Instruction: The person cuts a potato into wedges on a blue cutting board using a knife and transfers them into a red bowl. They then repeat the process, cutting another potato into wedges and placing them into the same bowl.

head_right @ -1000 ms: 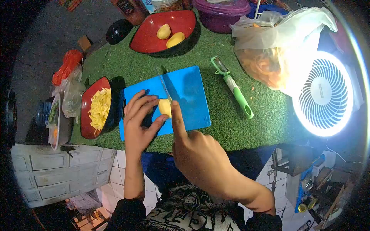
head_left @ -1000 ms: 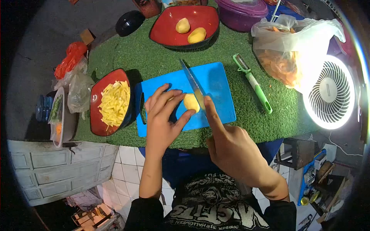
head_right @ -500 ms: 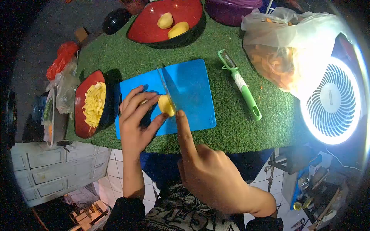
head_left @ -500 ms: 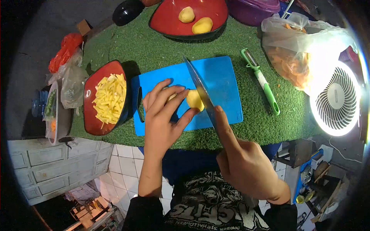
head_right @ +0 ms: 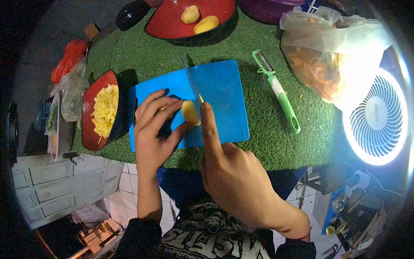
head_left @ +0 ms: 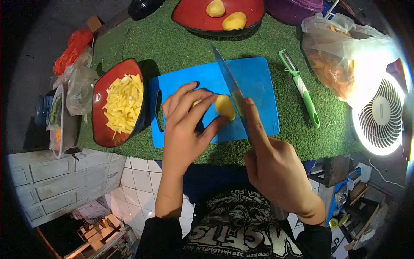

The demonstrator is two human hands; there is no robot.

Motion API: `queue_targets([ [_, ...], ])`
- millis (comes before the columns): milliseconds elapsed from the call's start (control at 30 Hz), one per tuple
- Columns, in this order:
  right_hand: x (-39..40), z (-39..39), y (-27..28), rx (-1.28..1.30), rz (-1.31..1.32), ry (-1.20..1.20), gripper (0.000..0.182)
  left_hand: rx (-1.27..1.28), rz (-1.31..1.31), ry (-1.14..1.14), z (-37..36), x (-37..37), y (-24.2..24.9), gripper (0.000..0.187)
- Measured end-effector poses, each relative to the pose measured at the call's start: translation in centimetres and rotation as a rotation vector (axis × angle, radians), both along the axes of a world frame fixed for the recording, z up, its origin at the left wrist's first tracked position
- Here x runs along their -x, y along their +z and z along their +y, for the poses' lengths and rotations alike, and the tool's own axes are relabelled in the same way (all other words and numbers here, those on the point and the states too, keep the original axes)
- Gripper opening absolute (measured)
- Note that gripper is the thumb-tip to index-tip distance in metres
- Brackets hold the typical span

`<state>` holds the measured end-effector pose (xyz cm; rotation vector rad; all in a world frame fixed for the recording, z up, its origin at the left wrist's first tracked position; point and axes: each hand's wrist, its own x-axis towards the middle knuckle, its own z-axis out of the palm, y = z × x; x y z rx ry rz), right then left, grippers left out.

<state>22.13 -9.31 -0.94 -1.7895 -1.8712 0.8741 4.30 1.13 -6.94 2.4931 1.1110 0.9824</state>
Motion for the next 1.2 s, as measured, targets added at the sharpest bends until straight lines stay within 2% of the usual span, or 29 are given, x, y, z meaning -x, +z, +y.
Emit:
queue_targets([
  [300, -0.2, -1.1, 1.0, 0.071, 0.056, 0.009, 0.086, 0.006, -0.010, 0.000, 0.1, 0.0, -0.1, 0.046],
  [367, -0.3, -1.4, 0.7, -0.020, 0.080, 0.019, 0.086, 0.007, -0.010, 0.001, 0.1, 0.0, -0.1, 0.046],
  [467, -0.3, -1.5, 0.8, -0.005, 0.101, 0.029, 0.086, -0.001, -0.013, -0.011, 0.2, 0.1, -0.2, 0.047],
  [600, 0.3, 0.2, -0.4, -0.012, 0.018, 0.118, 0.085, 0.008, -0.010, -0.037, 0.3, 0.1, -0.1, 0.045],
  [667, 0.7, 1.2, -1.6, -0.273, -0.047, 0.067, 0.084, 0.013, -0.006, -0.028, 0.0, 0.2, -0.1, 0.044],
  [700, 0.7, 1.6, -1.5, -0.274, -0.050, 0.072, 0.084, 0.007, -0.009, -0.028, 0.0, 0.2, -0.1, 0.045],
  [767, 0.7, 2.5, -1.2, -0.026, -0.028, 0.001, 0.084, -0.012, -0.018, -0.023, 0.2, 0.2, 0.1, 0.045],
  [900, 0.0, 1.5, 0.4, -0.167, -0.108, 0.081, 0.085, 0.009, -0.019, -0.020, 0.1, 0.3, -0.1, 0.048],
  [967, -0.2, 0.6, 1.5, 0.012, 0.007, -0.010, 0.091, 0.008, -0.020, -0.023, 0.2, 0.3, -0.2, 0.049],
  [1200, 0.2, -0.3, 1.4, 0.034, 0.022, 0.022, 0.094, -0.012, -0.063, -0.041, 0.2, 0.3, -0.4, 0.049],
])
